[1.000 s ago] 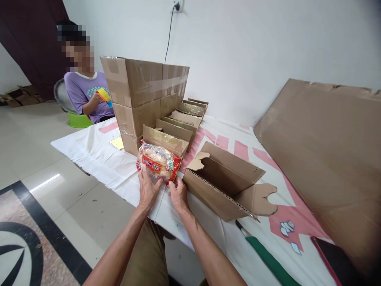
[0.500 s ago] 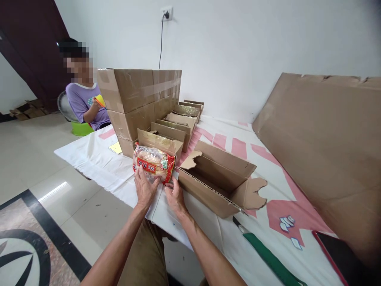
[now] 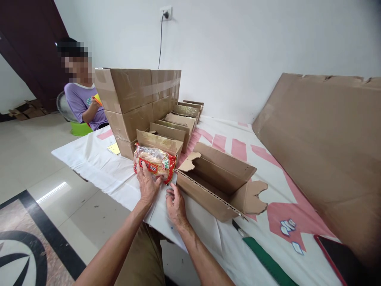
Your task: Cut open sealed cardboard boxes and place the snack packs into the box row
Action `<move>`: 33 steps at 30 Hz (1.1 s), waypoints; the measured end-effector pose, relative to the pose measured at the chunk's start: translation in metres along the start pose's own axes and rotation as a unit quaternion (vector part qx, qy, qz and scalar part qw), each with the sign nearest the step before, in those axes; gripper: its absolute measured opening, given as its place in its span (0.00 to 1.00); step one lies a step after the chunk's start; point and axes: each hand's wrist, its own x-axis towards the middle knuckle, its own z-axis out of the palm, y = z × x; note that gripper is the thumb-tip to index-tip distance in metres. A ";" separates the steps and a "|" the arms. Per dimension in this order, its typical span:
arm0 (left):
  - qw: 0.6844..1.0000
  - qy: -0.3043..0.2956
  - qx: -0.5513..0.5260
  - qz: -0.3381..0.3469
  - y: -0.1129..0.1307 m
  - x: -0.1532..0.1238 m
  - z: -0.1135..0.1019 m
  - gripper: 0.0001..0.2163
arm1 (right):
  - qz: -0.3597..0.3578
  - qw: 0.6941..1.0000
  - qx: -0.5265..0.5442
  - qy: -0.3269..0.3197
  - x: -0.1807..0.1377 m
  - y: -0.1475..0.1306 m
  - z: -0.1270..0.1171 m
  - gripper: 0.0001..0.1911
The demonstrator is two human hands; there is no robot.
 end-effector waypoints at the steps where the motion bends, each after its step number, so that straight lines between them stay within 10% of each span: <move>1: 1.000 0.000 0.002 -0.004 0.001 0.000 0.001 0.50 | -0.001 1.000 0.000 0.001 0.000 0.001 0.000 0.26; 33: 0.999 -0.023 0.023 -0.015 0.011 0.025 0.028 0.48 | 0.006 1.000 0.024 0.009 -0.002 0.003 0.002 0.25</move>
